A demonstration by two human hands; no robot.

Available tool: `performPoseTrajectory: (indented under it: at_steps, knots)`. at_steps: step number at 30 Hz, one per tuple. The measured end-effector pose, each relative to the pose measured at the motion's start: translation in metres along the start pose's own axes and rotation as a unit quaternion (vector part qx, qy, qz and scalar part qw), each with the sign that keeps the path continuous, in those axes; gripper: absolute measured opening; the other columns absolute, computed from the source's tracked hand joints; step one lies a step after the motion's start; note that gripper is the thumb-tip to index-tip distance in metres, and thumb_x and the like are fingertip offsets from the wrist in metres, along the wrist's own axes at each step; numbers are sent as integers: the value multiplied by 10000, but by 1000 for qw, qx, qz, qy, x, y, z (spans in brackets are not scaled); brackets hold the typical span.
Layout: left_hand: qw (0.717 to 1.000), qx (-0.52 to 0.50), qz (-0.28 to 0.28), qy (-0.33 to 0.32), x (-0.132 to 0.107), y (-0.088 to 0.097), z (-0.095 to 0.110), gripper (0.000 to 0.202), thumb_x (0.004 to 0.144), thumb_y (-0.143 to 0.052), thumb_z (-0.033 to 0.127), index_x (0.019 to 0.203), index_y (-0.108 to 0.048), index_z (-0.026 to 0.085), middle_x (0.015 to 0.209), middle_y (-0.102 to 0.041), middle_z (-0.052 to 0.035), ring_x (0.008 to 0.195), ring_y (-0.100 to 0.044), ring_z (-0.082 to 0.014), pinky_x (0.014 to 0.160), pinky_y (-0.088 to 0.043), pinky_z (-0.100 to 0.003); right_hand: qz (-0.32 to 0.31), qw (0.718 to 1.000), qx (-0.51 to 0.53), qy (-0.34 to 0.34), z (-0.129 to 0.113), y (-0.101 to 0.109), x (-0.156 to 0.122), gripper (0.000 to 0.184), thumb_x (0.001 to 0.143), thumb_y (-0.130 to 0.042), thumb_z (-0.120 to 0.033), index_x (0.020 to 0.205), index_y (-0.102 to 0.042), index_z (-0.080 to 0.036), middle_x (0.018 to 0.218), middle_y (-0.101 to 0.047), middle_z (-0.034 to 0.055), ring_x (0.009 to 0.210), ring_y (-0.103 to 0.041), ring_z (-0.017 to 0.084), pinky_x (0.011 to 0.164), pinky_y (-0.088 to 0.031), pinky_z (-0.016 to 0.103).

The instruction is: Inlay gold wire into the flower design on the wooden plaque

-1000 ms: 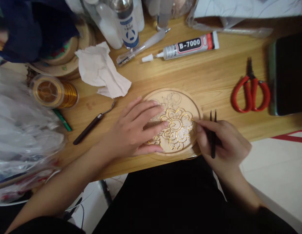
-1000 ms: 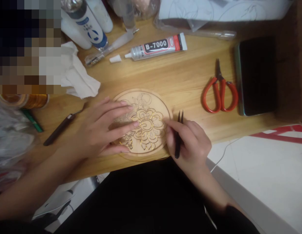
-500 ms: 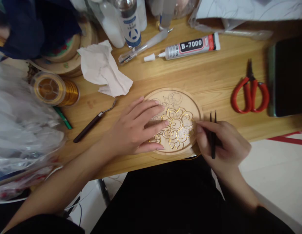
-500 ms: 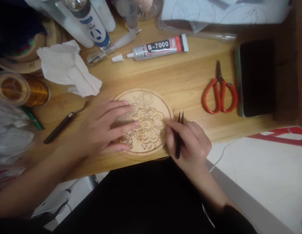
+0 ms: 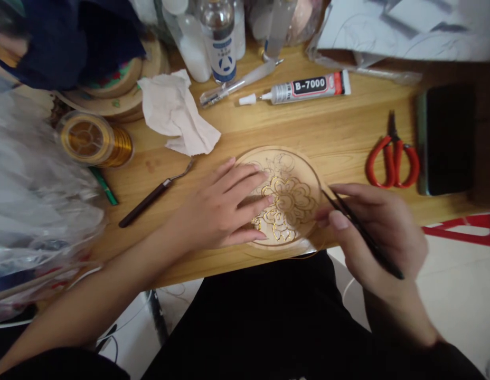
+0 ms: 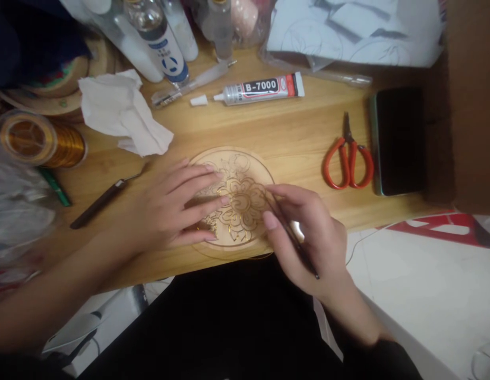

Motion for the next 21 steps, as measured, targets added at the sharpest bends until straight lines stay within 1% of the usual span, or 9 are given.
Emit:
performPoseTrajectory:
  at_steps: [2,4,7,10,13,17,21]
  knots:
    - [1000,-2,5,-2,-2,-2,0,527,902,-625,528,1201,-649,94,1301,-603,-243,1264,-537,-386,1046,-440,-623,-61,997,39,40,-13,-10,8,383,880,-653,-178,1246,-562,-245,926,-738,8,789,-722,142,685,-587,242]
    - [1000,-2,12,-1,-4,-3,0,577,903,-594,581,1202,-642,90,1332,-578,-243,1285,-517,-391,1068,-423,-616,-101,991,22,89,-26,-18,16,327,861,-678,-153,1169,-595,-228,922,-740,0,769,-711,119,676,-577,211]
    - [1000,2,7,12,-6,-6,-2,585,908,-569,607,1197,-637,104,1369,-553,-230,1322,-488,-379,1113,-386,-595,-120,983,-4,142,-37,-23,27,232,849,-691,-132,1071,-648,-186,954,-732,30,828,-704,118,734,-573,214]
    - [1000,6,-3,21,-7,-8,-2,587,921,-539,617,1217,-628,118,1381,-549,-217,1341,-474,-364,1130,-374,-582,-129,976,-1,173,-42,-26,32,209,845,-688,-113,1049,-676,-159,973,-730,72,923,-712,152,799,-579,242]
    - [1000,2,-1,23,-7,-7,-1,586,936,-520,605,1229,-621,108,1378,-548,-223,1343,-470,-369,1134,-366,-591,-134,974,-6,182,-40,-30,32,210,844,-685,-103,1048,-690,-153,983,-739,91,942,-719,169,804,-584,251]
    - [1000,-9,-8,27,-6,-7,-1,575,936,-540,581,1229,-623,93,1371,-549,-236,1338,-475,-385,1133,-359,-613,-133,977,2,163,-35,-34,34,200,844,-690,-112,1039,-703,-156,944,-745,82,855,-714,153,711,-577,246]
    - [999,-18,-12,35,-5,-6,-1,589,912,-574,594,1208,-635,88,1358,-560,-238,1331,-485,-398,1128,-364,-623,-139,977,2,159,-34,-37,36,198,850,-682,-115,1036,-715,-175,934,-746,68,852,-715,157,724,-580,263]
Point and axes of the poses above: each hand's wrist, its own x-axis towards the middle knuckle, its own y-axis out of the back of the hand, z = x × y, the point moved 9 cm from there along x, towards the middle knuckle
